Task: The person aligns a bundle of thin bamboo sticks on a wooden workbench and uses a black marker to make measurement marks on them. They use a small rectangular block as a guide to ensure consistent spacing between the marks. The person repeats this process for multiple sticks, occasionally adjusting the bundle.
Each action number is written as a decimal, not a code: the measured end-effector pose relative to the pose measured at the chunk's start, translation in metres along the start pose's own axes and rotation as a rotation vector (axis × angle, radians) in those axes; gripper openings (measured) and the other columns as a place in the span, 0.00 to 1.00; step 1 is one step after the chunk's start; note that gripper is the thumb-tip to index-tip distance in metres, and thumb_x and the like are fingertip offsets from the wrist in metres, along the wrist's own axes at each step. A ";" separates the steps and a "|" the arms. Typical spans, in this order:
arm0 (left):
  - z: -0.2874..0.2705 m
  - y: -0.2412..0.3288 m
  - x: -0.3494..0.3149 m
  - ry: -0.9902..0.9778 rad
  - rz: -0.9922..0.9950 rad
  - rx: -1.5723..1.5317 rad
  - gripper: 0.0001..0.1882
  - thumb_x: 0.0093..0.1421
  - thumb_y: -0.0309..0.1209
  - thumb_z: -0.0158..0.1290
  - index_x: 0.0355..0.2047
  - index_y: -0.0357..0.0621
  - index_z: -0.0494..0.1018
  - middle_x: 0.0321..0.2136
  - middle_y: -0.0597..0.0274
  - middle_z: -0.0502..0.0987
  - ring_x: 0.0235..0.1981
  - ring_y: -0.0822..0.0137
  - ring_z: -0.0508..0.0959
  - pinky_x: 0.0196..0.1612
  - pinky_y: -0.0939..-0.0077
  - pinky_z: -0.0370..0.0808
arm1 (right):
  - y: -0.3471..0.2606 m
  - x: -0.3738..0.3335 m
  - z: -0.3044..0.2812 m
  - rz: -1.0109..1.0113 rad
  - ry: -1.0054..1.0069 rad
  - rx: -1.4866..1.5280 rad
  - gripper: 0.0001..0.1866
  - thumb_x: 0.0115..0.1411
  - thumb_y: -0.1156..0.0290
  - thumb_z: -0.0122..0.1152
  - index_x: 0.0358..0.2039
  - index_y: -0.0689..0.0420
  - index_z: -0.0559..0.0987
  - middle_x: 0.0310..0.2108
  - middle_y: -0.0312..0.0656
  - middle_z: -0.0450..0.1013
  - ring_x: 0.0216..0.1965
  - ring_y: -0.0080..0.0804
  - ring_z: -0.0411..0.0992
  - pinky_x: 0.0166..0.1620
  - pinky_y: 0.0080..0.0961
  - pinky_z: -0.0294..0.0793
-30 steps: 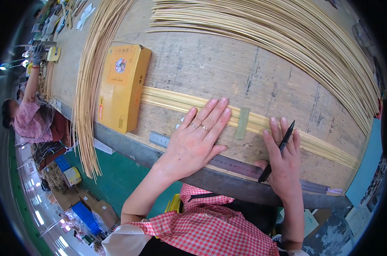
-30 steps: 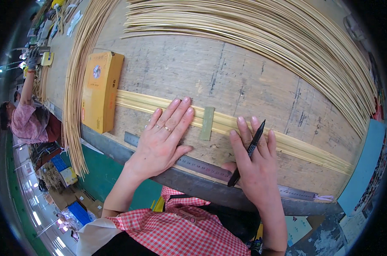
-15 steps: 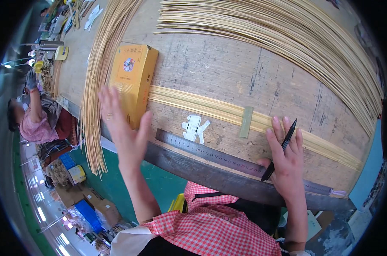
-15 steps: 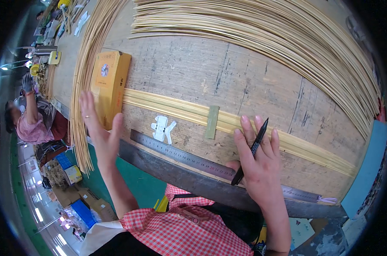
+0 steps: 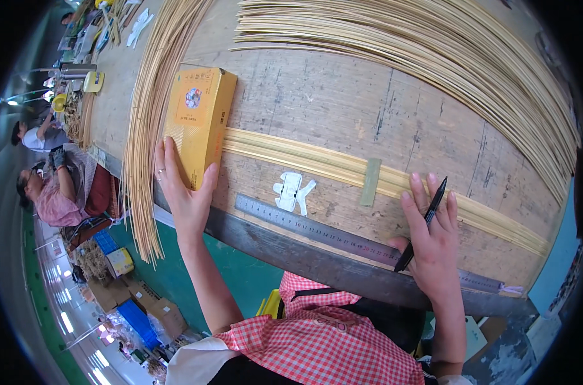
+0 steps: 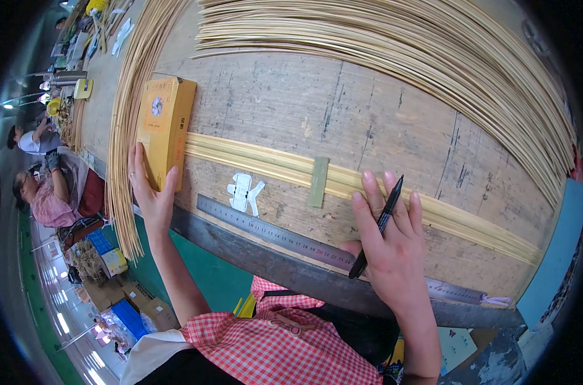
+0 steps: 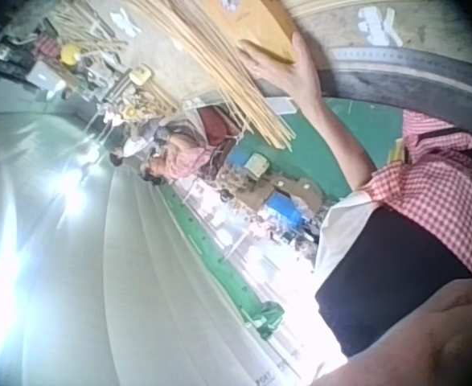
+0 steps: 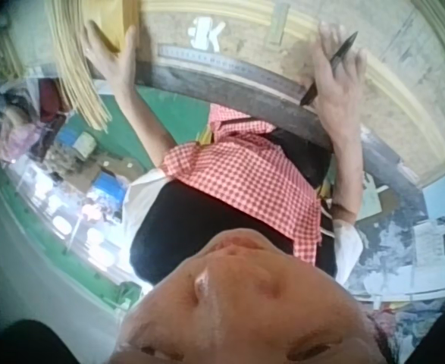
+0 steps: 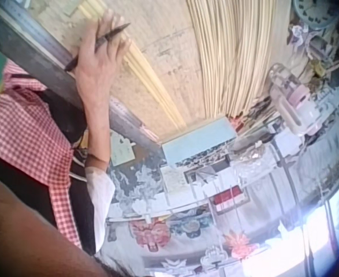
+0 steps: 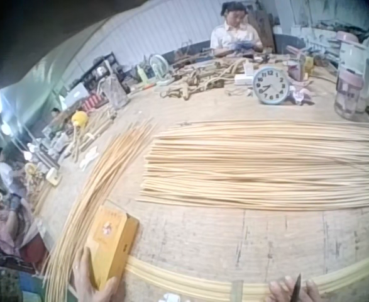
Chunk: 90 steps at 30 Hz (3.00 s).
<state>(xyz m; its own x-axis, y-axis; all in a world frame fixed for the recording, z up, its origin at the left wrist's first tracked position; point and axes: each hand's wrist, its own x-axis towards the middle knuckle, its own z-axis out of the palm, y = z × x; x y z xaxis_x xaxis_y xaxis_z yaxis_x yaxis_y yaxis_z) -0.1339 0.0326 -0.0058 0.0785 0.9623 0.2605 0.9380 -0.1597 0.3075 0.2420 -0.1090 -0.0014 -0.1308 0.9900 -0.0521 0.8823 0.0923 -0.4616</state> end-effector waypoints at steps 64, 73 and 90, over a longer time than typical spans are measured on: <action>0.051 0.149 -0.002 -0.484 0.678 -0.363 0.33 0.50 0.32 0.68 0.59 0.47 0.77 0.62 0.63 0.75 0.67 0.54 0.68 0.71 0.44 0.52 | -0.026 0.028 0.010 0.066 0.449 0.591 0.22 0.56 0.83 0.67 0.53 0.65 0.79 0.31 0.49 0.75 0.29 0.40 0.77 0.33 0.29 0.76; 0.050 0.149 -0.001 -0.487 0.677 -0.371 0.33 0.50 0.31 0.68 0.58 0.46 0.77 0.62 0.63 0.75 0.67 0.54 0.69 0.71 0.44 0.53 | -0.026 0.034 0.016 0.050 0.449 0.538 0.21 0.57 0.82 0.67 0.52 0.66 0.79 0.35 0.50 0.78 0.31 0.42 0.79 0.35 0.30 0.78; 0.050 0.149 -0.001 -0.495 0.681 -0.361 0.33 0.50 0.31 0.68 0.59 0.47 0.76 0.62 0.63 0.75 0.67 0.54 0.69 0.72 0.44 0.52 | -0.031 0.022 0.011 0.017 0.319 0.511 0.23 0.54 0.80 0.69 0.52 0.66 0.77 0.34 0.50 0.75 0.29 0.43 0.78 0.31 0.33 0.77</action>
<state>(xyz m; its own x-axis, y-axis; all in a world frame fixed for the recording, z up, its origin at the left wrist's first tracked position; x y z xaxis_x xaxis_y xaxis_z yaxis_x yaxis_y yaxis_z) 0.0228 0.0187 -0.0059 0.7901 0.6057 0.0937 0.4798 -0.7063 0.5205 0.2064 -0.0918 0.0020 0.0934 0.9813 0.1682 0.5435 0.0913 -0.8344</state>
